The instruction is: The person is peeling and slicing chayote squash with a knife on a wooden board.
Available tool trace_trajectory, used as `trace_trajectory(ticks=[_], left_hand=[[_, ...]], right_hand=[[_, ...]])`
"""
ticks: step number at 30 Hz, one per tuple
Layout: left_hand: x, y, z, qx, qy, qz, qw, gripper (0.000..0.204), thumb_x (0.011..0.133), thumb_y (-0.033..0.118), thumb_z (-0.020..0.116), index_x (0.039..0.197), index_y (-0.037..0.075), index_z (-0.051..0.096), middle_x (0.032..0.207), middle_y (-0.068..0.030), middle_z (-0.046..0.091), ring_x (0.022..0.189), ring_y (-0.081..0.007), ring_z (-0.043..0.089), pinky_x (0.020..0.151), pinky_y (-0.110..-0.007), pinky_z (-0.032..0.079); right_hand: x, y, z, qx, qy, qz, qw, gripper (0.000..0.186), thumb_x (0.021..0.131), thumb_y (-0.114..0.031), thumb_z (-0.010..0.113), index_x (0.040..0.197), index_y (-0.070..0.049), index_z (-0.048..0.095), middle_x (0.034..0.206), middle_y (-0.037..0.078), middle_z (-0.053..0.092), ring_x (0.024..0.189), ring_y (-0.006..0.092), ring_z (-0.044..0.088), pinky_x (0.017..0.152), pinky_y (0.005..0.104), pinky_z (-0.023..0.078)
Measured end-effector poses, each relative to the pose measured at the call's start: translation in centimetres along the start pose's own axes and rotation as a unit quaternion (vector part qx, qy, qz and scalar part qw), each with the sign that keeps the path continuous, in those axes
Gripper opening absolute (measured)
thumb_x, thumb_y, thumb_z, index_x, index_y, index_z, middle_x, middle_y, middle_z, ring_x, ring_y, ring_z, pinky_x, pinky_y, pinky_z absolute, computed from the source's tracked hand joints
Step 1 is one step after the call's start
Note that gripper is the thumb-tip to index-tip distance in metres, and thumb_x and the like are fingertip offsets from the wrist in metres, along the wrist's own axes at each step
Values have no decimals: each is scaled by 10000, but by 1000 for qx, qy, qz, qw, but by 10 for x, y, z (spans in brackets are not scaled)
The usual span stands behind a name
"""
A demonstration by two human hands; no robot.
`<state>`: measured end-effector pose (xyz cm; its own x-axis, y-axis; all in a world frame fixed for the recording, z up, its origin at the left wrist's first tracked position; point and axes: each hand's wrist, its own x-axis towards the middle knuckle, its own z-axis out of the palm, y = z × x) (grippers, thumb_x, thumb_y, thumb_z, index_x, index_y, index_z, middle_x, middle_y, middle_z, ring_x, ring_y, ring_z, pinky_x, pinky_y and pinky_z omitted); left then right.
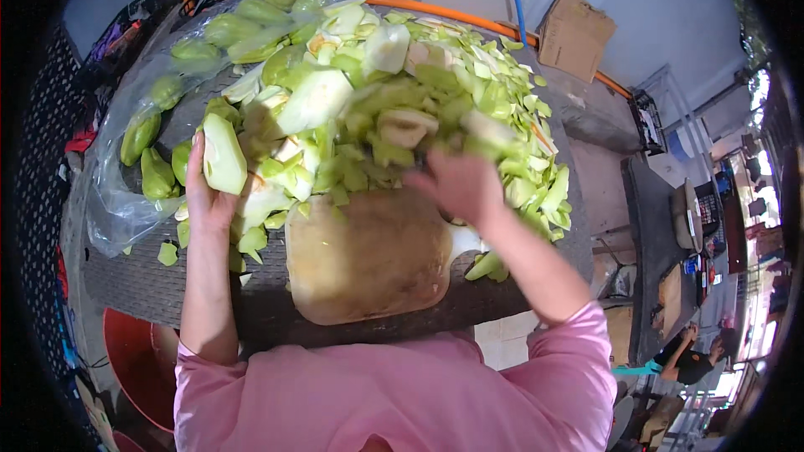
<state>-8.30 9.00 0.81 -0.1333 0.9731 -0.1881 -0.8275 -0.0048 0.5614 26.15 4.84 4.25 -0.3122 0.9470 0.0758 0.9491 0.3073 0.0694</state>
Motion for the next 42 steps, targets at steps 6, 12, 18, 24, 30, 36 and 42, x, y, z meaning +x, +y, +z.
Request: trace_trajectory(ticks=[6,12,18,24,30,36,42], left_hand=[[15,5,-19,-68,-56,-48,995,282,904,244,580,1113,54,580,1044,-73,653,903,-178,648,754,-310,561],[10,6,-13,-83,-71,-56,992,271,894,226,593,1107,59,585,1047,-60,657,913,-168,651,763,-316,562],[3,5,-5,-101,-59,-60,991,253,901,218,584,1084,43,584,993,-99,652,865,-193,650,705,-304,561],[0,-6,-12,-72,-92,-98,988,282,893,239,589,1099,46,588,1008,-95,655,844,-190,646,645,-292,545],[6,-12,-19,-87,-99,-100,986,323,904,229,579,1145,16,548,1028,-153,596,661,-108,517,487,-194,426],[2,-17,-9,-89,-68,-86,990,318,898,249,586,1111,17,552,957,-141,615,678,-148,524,512,-223,432],[6,13,-24,-184,-47,-39,981,289,907,200,550,1139,28,555,1074,-132,614,999,-255,595,840,-400,508]], right_hand=[[99,73,-86,160,-55,110,979,640,848,-629,452,830,-18,643,719,165,641,684,322,632,701,400,499],[51,95,-158,342,39,170,923,602,874,-583,480,801,-2,621,598,-15,490,552,105,426,542,276,373],[-119,55,-76,163,60,132,976,408,840,-401,605,908,1,629,687,132,609,646,266,616,621,401,472],[-237,25,-4,94,39,-25,995,431,696,-466,696,639,-100,475,567,72,511,544,271,550,537,382,429],[-209,76,33,4,79,-9,997,452,735,-500,637,670,-85,470,584,71,518,565,277,554,562,386,440],[-54,116,-3,8,134,117,984,507,832,-553,526,730,-57,509,630,151,573,611,374,576,580,440,460],[21,36,-109,166,68,194,964,491,882,-509,494,832,-36,613,750,181,630,744,366,610,669,435,463]])
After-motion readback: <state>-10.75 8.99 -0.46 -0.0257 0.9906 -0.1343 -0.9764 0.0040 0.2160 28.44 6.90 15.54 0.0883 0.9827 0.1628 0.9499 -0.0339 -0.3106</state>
